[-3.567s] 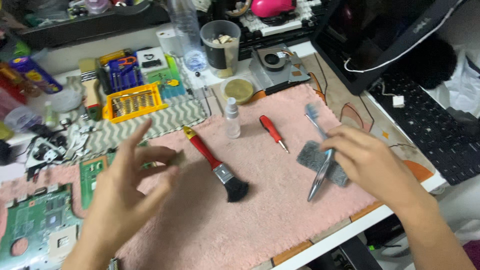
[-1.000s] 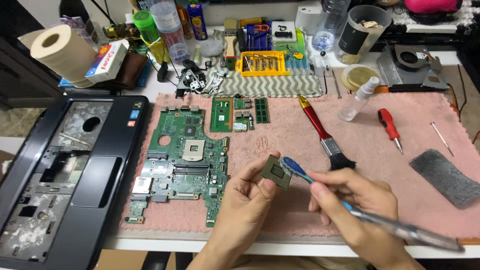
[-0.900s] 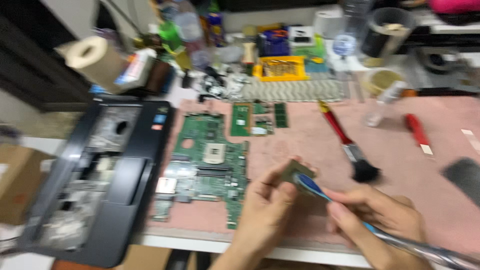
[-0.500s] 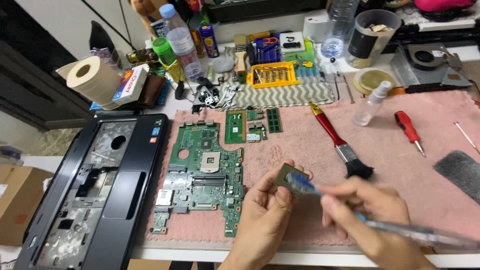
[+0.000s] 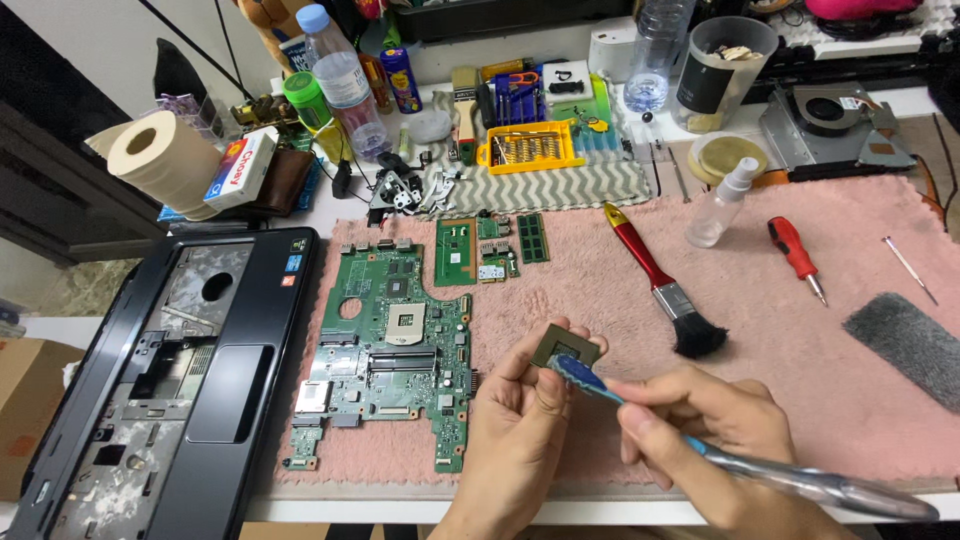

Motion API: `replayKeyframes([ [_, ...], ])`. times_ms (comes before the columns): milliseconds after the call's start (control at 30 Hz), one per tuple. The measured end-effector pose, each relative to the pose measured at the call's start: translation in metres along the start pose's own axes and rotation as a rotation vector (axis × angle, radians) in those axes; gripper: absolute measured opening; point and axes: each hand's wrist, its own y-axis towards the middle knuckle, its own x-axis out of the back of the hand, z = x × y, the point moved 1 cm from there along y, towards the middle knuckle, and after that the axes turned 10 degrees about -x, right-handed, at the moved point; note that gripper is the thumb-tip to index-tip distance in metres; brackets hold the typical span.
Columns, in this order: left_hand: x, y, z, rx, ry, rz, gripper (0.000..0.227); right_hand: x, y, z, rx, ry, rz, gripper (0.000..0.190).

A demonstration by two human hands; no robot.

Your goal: The person cleans a small square electronic chip using a toothbrush. They hold the chip in one hand and scrub its surface with the brush in the other, rotating the chip to clean different sides.

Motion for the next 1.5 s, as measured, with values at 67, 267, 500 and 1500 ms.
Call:
replayKeyframes([
  [67, 0.011, -0.003, 0.008, 0.02, 0.014, -0.027, 0.075, 0.003, 0.012, -0.007, -0.017, 0.026, -0.033, 0.024],
  [267, 0.008, 0.002, 0.008, 0.006, -0.044, -0.052, 0.074, 0.001, 0.01, -0.007, 0.101, -0.01, 0.019, 0.021],
  [500, 0.007, 0.002, 0.01, 0.01, -0.11, -0.076, 0.081, 0.001, 0.013, -0.011, 0.142, 0.022, 0.065, 0.018],
  [1500, 0.016, 0.0, 0.013, 0.041, 0.001, -0.149, 0.08, 0.004, 0.028, -0.013, -0.085, 0.141, -0.032, 0.032],
])
